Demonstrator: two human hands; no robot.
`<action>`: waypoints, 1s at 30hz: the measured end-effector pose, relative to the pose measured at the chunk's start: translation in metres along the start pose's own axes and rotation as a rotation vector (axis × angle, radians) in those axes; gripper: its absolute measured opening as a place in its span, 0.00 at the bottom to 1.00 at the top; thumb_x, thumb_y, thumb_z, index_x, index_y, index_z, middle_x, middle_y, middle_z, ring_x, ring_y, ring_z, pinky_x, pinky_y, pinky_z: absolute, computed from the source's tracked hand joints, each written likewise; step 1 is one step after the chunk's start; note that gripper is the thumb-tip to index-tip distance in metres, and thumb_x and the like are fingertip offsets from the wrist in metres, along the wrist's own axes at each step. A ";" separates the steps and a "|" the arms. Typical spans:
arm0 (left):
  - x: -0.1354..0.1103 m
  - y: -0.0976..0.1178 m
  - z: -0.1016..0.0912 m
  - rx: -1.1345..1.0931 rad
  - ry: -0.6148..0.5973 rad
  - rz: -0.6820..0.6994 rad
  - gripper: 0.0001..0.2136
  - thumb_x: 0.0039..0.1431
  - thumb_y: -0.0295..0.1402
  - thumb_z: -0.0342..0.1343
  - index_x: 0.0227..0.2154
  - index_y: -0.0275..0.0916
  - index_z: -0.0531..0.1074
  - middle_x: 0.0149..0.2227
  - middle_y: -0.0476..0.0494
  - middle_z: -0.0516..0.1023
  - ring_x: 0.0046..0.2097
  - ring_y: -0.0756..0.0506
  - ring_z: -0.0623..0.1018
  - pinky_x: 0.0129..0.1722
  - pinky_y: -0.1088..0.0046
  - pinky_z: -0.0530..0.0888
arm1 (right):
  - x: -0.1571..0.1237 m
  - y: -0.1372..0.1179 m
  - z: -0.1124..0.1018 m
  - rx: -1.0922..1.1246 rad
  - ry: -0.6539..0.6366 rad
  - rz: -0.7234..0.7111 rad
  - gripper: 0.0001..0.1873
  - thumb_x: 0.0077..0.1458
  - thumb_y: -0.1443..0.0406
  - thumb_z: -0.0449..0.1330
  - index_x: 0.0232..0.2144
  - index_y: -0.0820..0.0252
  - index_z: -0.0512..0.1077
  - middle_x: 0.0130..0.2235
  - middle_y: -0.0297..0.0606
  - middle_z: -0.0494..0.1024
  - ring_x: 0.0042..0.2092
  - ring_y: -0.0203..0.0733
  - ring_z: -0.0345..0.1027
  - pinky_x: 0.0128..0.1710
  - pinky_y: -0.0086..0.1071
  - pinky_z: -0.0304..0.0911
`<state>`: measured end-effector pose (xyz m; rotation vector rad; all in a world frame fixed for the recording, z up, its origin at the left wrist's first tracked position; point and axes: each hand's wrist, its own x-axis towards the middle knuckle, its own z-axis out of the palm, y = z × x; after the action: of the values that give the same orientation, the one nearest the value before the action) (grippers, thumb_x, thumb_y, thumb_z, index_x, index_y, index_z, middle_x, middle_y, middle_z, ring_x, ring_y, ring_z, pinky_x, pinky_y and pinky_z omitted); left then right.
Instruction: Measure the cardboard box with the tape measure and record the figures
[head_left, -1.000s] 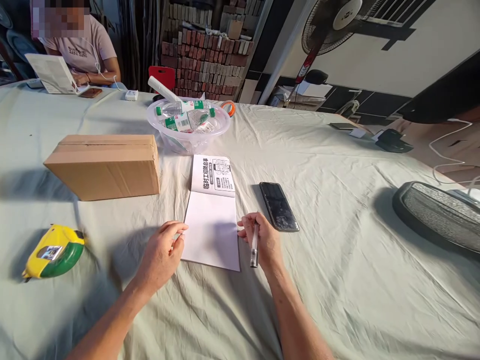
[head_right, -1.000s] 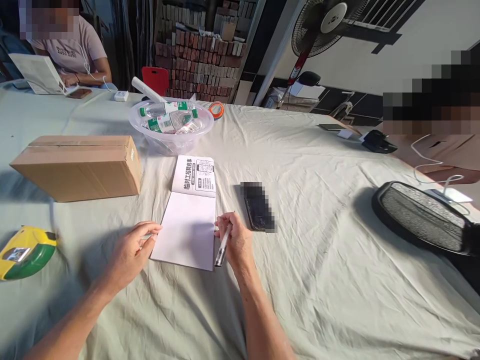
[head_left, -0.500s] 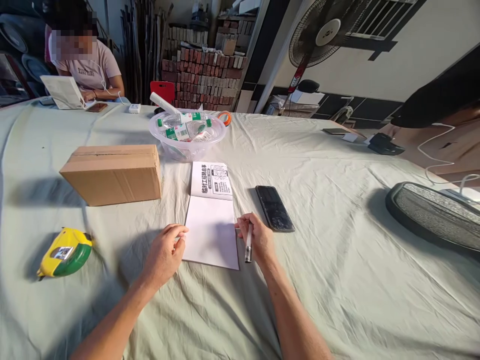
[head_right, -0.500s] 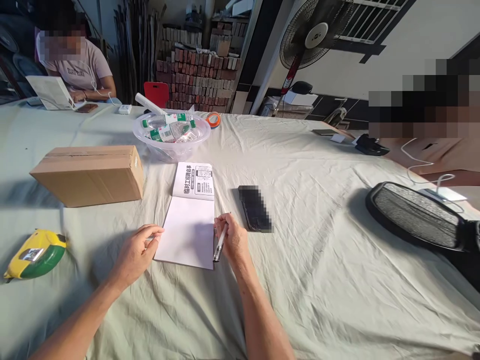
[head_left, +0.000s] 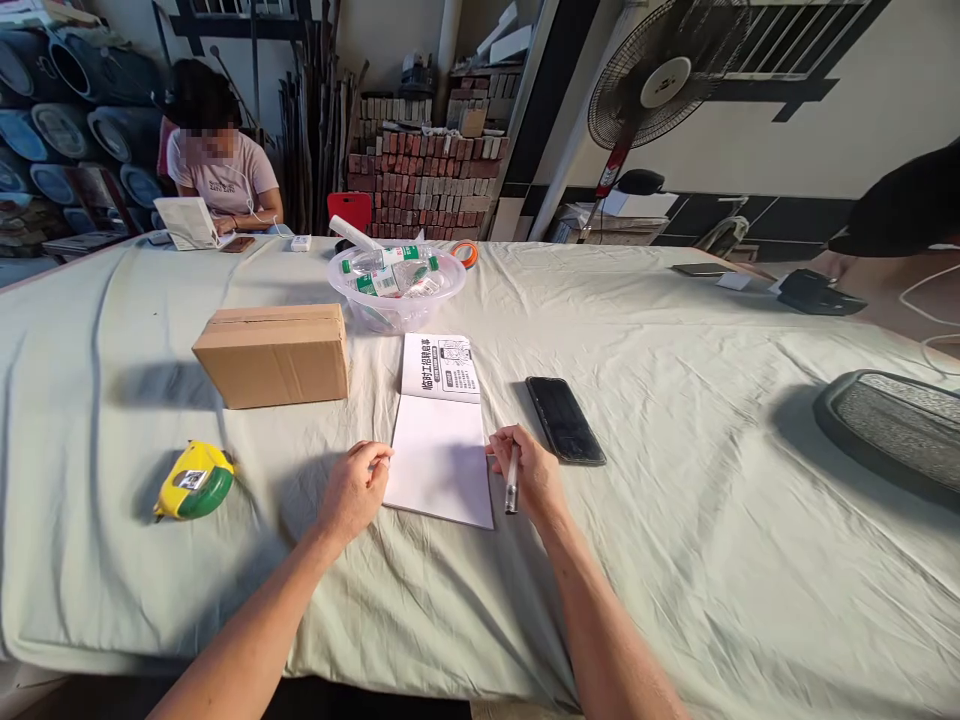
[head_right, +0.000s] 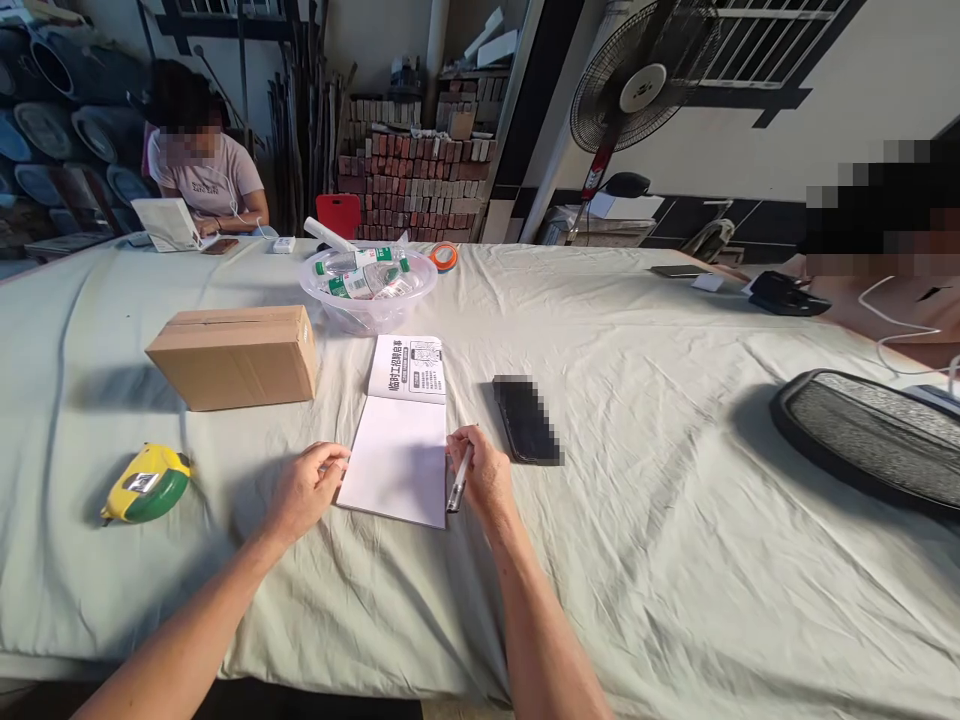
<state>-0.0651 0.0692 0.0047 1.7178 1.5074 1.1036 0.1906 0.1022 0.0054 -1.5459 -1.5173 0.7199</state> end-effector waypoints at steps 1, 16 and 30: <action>-0.001 0.000 0.001 -0.005 0.003 -0.001 0.09 0.59 0.30 0.47 0.35 0.39 0.73 0.36 0.43 0.76 0.35 0.47 0.79 0.30 0.74 0.78 | 0.000 0.001 0.000 0.005 0.006 -0.004 0.18 0.55 0.48 0.54 0.31 0.57 0.69 0.30 0.43 0.81 0.25 0.47 0.74 0.29 0.40 0.69; -0.006 0.014 -0.006 -0.116 -0.071 -0.097 0.10 0.60 0.34 0.49 0.36 0.38 0.75 0.39 0.40 0.79 0.43 0.44 0.79 0.32 0.74 0.77 | -0.001 0.010 0.002 -0.044 0.051 0.012 0.18 0.57 0.49 0.54 0.33 0.58 0.69 0.32 0.37 0.81 0.28 0.42 0.76 0.30 0.33 0.71; -0.008 0.016 -0.003 -0.105 -0.090 -0.056 0.08 0.58 0.32 0.50 0.34 0.39 0.75 0.38 0.41 0.79 0.40 0.46 0.79 0.31 0.76 0.76 | -0.003 0.003 0.000 -0.022 0.048 0.023 0.20 0.55 0.48 0.56 0.32 0.59 0.69 0.31 0.41 0.80 0.27 0.43 0.75 0.30 0.35 0.71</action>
<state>-0.0601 0.0579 0.0176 1.6227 1.4082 1.0439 0.1918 0.0998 0.0029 -1.5882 -1.4792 0.6770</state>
